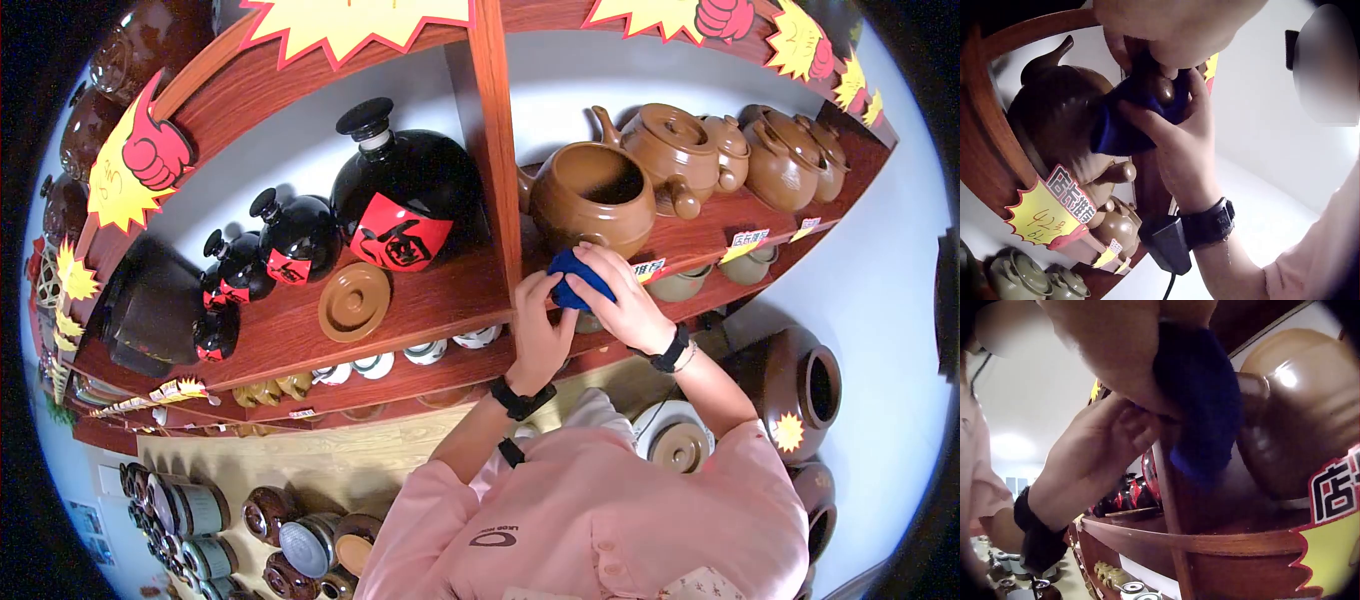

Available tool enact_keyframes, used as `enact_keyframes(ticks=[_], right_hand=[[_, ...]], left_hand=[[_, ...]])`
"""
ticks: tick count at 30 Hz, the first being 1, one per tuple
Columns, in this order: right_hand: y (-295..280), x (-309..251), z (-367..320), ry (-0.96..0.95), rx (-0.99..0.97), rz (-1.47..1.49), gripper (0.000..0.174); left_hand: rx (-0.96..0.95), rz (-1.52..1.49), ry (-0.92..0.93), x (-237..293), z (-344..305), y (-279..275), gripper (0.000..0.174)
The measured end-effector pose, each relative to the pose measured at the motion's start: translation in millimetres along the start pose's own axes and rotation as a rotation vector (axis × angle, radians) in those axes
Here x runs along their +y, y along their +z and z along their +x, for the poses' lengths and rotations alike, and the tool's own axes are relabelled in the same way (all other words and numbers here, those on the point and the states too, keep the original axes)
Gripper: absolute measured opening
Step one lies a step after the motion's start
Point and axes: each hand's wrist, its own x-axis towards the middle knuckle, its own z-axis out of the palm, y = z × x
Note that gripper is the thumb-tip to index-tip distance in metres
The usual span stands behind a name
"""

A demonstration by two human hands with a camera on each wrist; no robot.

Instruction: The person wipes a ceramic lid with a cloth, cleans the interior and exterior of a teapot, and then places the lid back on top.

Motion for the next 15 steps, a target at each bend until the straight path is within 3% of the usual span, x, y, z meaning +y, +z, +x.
enact_keyframes(ticks=[1,5,15], right_hand=[[1.8,1.3,-3.5,-0.019,0.021,-0.026,0.046],[6.3,5.0,-10.3,-0.093,0.053,-0.077,0.041],[9.8,2.3,-20.1,-0.296,0.12,-0.325,0.028]], left_hand=[[0.026,-0.105,-0.064,-0.7,-5.7,4.7,0.045],[0.054,-0.013,0.107,-5.2,-6.9,2.0,0.052],[0.05,0.035,0.192,-10.7,-18.1,-3.8,0.053]])
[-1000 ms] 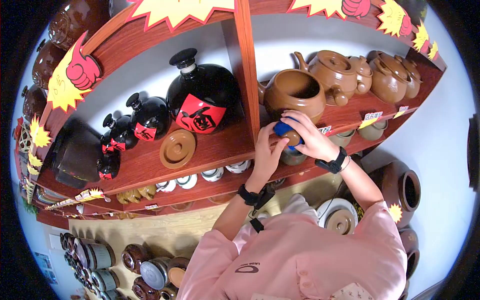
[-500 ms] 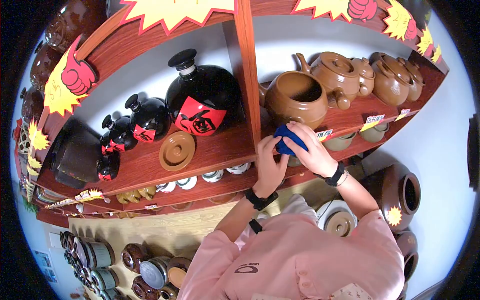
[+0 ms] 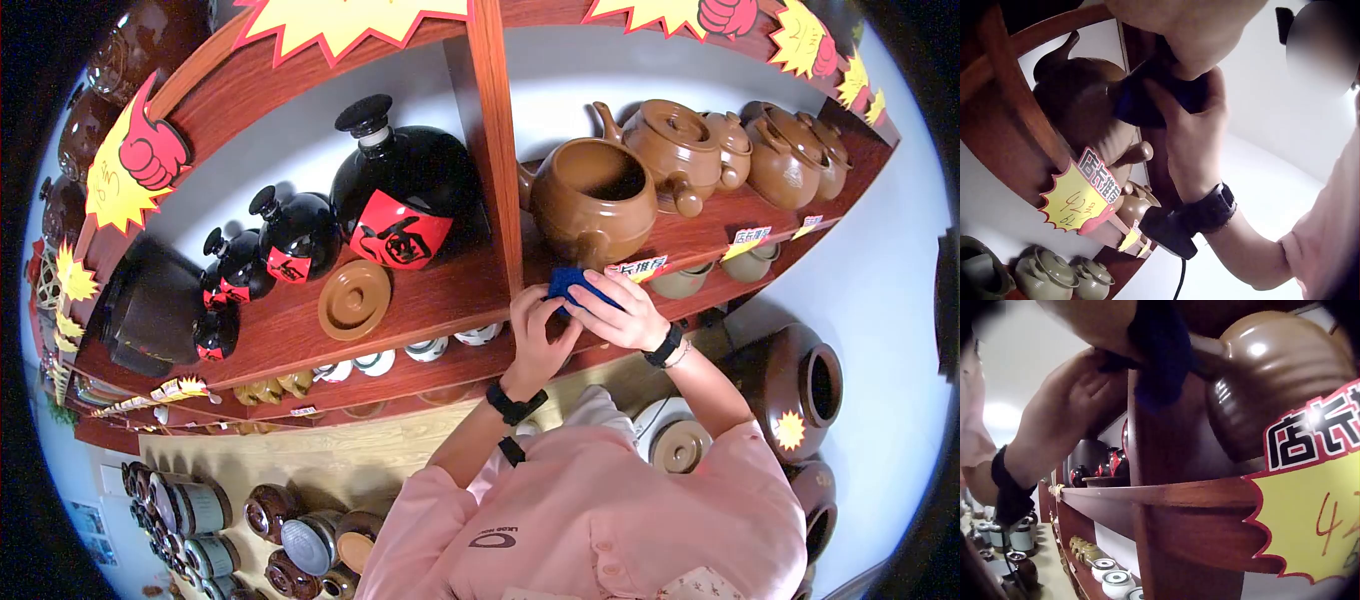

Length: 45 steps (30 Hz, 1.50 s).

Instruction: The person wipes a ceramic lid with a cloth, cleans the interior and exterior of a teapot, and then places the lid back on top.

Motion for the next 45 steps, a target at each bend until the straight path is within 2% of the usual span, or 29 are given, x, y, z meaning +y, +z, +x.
enact_keyframes(ticks=[5,9,11,14,16,18,20,21,22,23,24,25,28,31,32,35,36,37,38,40,45], right_hand=[[0.5,-5.1,-9.6,-0.021,-0.035,0.032,0.029],[-0.5,-10.4,-18.5,-0.034,-0.078,0.02,0.032],[-1.9,-11.4,-28.3,0.0,-0.174,0.054,0.034],[-12.3,-12.4,-37.8,0.126,-0.262,0.106,0.038],[-11.2,-9.1,-54.9,0.273,-0.247,0.182,0.04],[-13.7,-12.5,-67.2,0.536,-0.127,0.261,0.045],[-18.1,-14.7,-71.8,0.802,0.044,0.325,0.051],[-18.0,-14.8,-71.8,0.949,0.119,0.339,0.045],[-20.2,-14.0,-68.1,1.053,0.182,0.343,0.042],[-22.2,-12.6,-63.3,1.157,0.249,0.344,0.04],[-20.9,-9.6,-59.8,1.178,0.305,0.303,0.038],[-20.8,-6.1,-52.6,1.145,0.332,0.293,0.038],[-21.5,8.1,-17.4,1.016,0.398,0.236,0.04],[-13.9,29.7,10.3,0.85,0.386,0.14,0.047],[-9.9,35.2,17.7,0.841,0.379,0.119,0.048],[6.7,49.3,32.9,0.789,0.27,-0.002,0.047],[18.7,48.7,27.2,0.779,0.197,0.087,0.046],[25.8,47.2,25.9,0.768,0.122,0.178,0.046],[26.1,40.7,24.5,0.771,0.117,0.122,0.045],[36.1,35.1,13.7,0.776,0.183,0.118,0.046],[47.9,15.0,-19.3,0.821,0.194,0.124,0.051]], left_hand=[[-0.028,-0.022,-0.037,0.9,-9.3,-1.3,0.052],[-0.137,-0.015,-0.073,-0.4,-13.6,-3.9,0.049],[-0.221,-0.051,-0.109,1.3,-12.4,-8.3,0.044],[-0.221,-0.221,-0.237,-4.9,-14.0,-7.7,0.038],[-0.217,-0.541,-0.578,-4.1,-3.3,-6.3,0.037],[-0.241,-0.901,-0.921,-21.9,0.3,2.3,0.044],[-0.308,-1.181,-1.239,-20.8,25.3,-3.7,0.039],[-0.342,-1.32,-1.397,-14.7,40.8,-6.7,0.036],[-0.371,-1.276,-1.446,-4.4,57.1,-8.3,0.042],[-0.401,-1.293,-1.43,-6.9,60.1,-4.9,0.042],[-0.433,-1.309,-1.414,-9.9,61.7,-1.3,0.043],[-0.465,-1.324,-1.398,-11.5,61.5,1.7,0.044],[-0.501,-1.281,-1.135,-8.6,58.7,9.9,0.046],[-0.244,-1.026,-1.215,23.8,72.1,21.3,0.045],[-0.345,-1.083,-1.168,19.1,68.3,17.5,0.05],[-0.462,-0.067,-0.395,1.0,59.0,17.8,0.054],[-0.305,0.071,-0.189,7.9,62.8,17.0,0.056],[-0.341,0.055,-0.193,14.4,67.1,14.4,0.055],[-0.376,0.038,-0.197,20.9,71.8,11.5,0.054],[-0.471,0.019,-0.208,33.5,80.3,6.2,0.051],[-0.491,-0.006,-0.163,17.6,72.2,15.5,0.045]])
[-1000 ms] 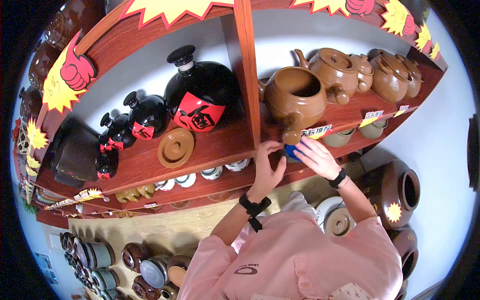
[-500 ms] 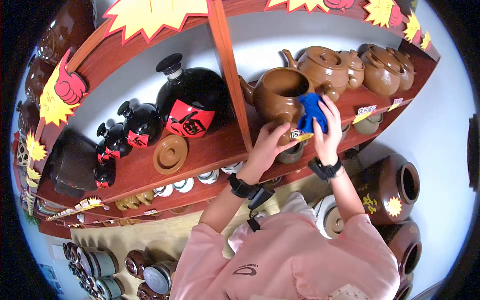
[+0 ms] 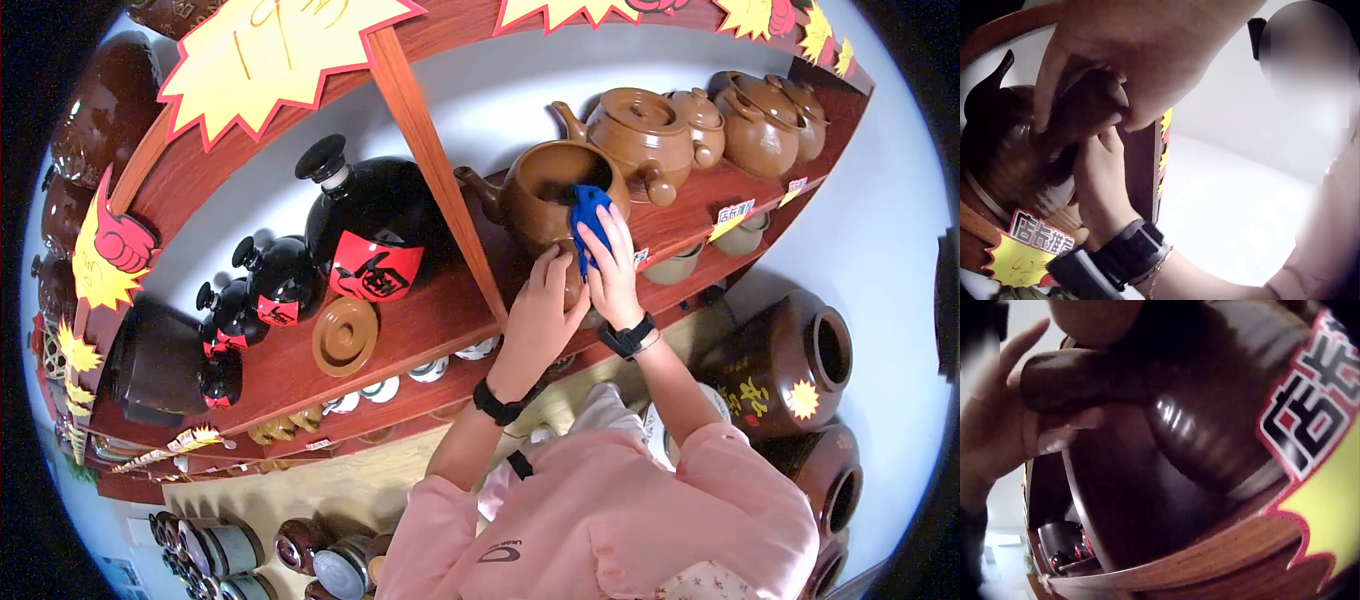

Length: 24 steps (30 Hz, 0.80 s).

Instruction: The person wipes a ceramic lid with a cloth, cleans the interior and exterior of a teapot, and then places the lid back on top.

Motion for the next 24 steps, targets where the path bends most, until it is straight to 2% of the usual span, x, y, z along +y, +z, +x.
enact_keyframes(ticks=[1,8,12,14,17,20,24], right_hand=[[-1.5,2.7,-8.4,0.022,-0.049,0.017,0.053],[7.1,-4.6,-45.3,0.281,0.033,0.169,0.054],[13.7,-1.2,-61.9,0.39,0.06,0.108,0.071],[20.3,11.3,-73.3,0.537,0.077,0.164,0.089],[17.3,8.8,-70.6,0.526,0.046,0.145,0.09],[16.2,9.7,-71.3,0.525,0.039,0.138,0.09],[12.5,8.0,-68.2,0.512,0.039,0.15,0.089]], left_hand=[[0.005,-0.001,0.013,-1.3,0.2,0.6,0.045],[0.037,-0.004,0.078,-7.0,-1.1,4.4,0.045],[0.019,0.124,0.053,-0.4,0.2,0.6,0.043],[-0.03,0.284,-0.029,14.4,2.2,-4.2,0.041],[-0.091,0.608,-0.009,27.1,8.5,-0.4,0.04],[-0.266,0.776,-0.049,31.0,21.8,2.4,0.038],[-0.247,0.729,0.025,22.7,21.5,2.9,0.036]])
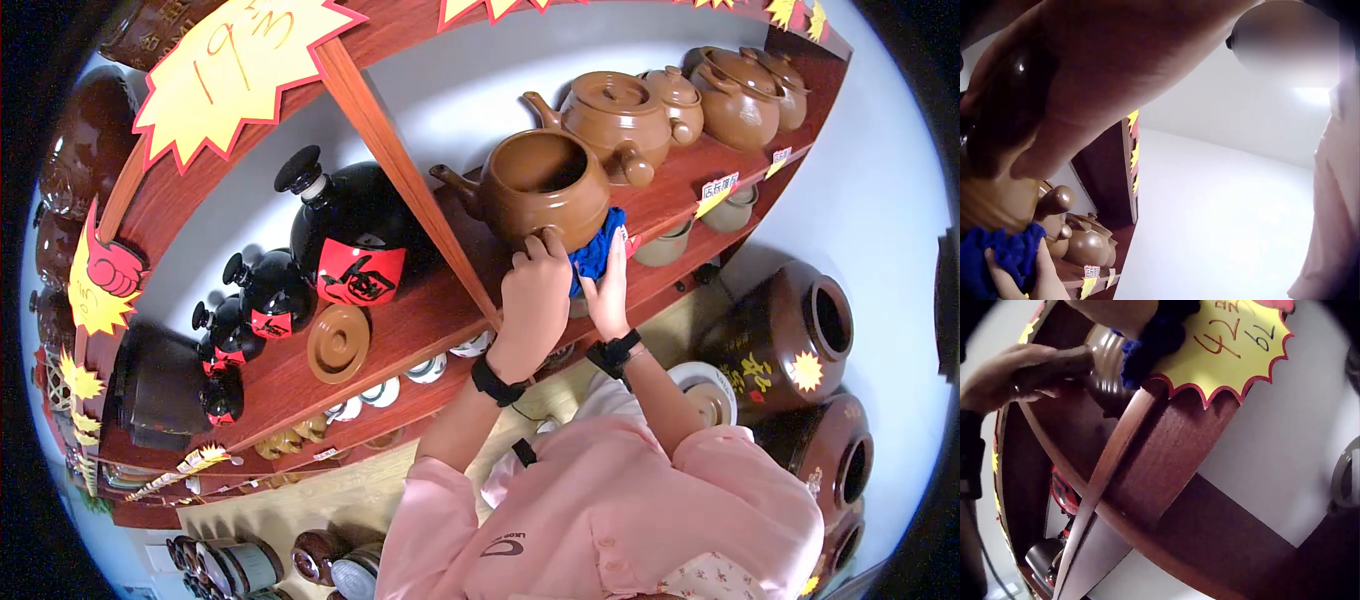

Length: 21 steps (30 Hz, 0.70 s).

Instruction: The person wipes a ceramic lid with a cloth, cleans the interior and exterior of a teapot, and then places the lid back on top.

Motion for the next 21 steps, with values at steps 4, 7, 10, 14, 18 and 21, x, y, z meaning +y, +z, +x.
enact_keyframes(ticks=[4,7,10,14,18,21], right_hand=[[1.7,3.5,-0.1,0.016,-0.002,0.031,0.088],[-2.0,4.5,-0.9,-0.014,-0.053,0.004,0.087],[-2.9,-0.2,1.2,-0.011,-0.051,0.005,0.086],[0.2,-7.8,3.3,-0.013,-0.042,-0.117,0.083],[-2.9,-29.5,13.9,-0.012,-0.079,-0.462,0.07],[-7.2,-27.5,19.2,-0.074,-0.154,-0.652,0.057]], left_hand=[[-0.013,-0.002,-0.004,-3.3,0.5,-0.6,0.038],[0.007,-0.057,0.011,-14.9,3.3,1.4,0.04],[0.017,-0.097,0.032,-31.7,5.8,6.1,0.041],[0.037,-0.104,0.045,-39.8,7.1,2.1,0.031],[-0.015,-0.018,-0.06,-30.3,21.2,3.6,0.016],[0.025,0.019,-0.09,-28.2,32.9,19.9,0.013]])
